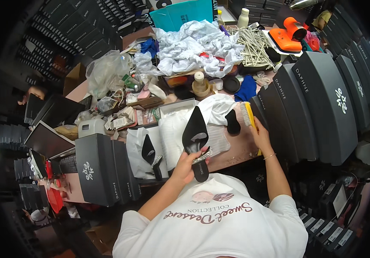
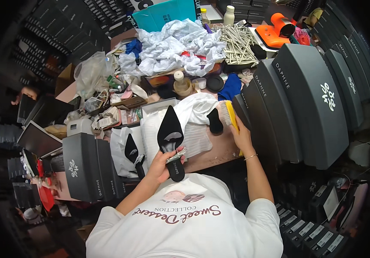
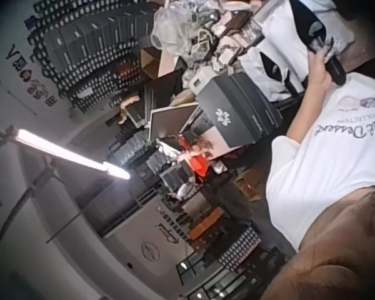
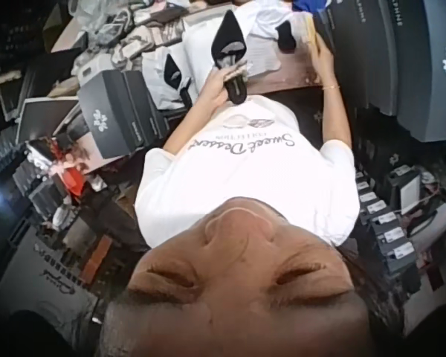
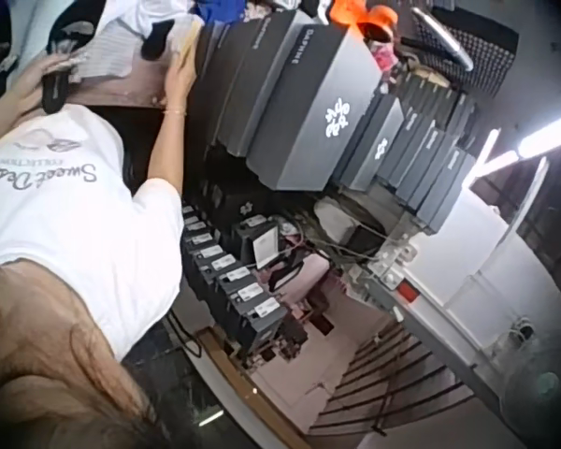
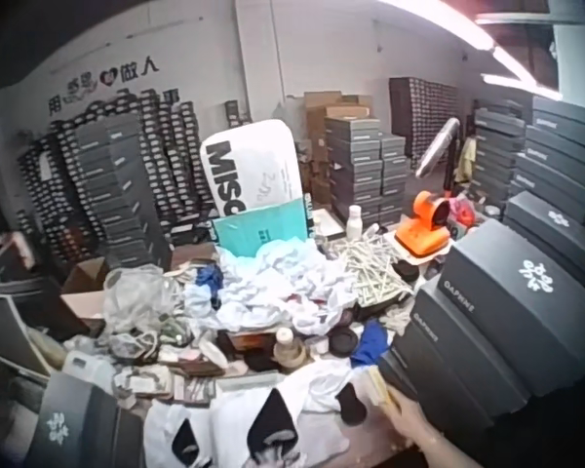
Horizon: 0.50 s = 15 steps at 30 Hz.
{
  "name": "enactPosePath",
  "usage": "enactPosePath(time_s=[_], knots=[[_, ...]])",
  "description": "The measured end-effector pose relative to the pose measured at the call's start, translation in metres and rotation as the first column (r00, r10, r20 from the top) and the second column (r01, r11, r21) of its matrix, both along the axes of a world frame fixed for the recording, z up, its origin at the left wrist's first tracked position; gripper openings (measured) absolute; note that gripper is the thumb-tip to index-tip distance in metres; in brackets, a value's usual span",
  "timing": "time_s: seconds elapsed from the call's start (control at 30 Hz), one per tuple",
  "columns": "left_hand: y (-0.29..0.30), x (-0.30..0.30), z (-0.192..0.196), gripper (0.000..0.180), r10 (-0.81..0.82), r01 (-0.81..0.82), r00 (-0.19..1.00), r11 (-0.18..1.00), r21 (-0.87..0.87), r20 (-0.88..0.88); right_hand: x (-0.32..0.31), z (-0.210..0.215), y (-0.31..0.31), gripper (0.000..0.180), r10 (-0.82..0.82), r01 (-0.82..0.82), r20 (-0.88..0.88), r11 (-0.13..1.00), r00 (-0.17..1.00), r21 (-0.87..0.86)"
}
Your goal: Inspect, brush, and wrap a pair of black high-heeled shoes before packing them into a box.
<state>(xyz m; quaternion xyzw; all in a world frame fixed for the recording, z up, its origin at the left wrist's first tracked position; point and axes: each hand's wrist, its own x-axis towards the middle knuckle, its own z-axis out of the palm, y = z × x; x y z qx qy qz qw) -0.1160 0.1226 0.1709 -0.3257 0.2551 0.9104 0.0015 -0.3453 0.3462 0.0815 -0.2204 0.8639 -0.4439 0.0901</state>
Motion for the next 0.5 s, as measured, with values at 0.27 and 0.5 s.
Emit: enactPosePath(time_s=[0.27, 0.5], knots=[[-0.018, 0.02, -0.002, 0.046, -0.012, -0.063, 0.996, 0.66, -0.749, -0.094, 0.041, 0.154, -0.085, 0.044, 0.614, -0.242, -0.602, 0.775, 0.511, 0.584], [-0.053, 0.042, 0.047, 0.033, -0.089, 0.058, 0.993, 0.94, -0.336, -0.078, 0.067, 0.16, -0.121, 0.033, 0.668, -0.577, -0.671, 0.7, 0.322, 0.421]])
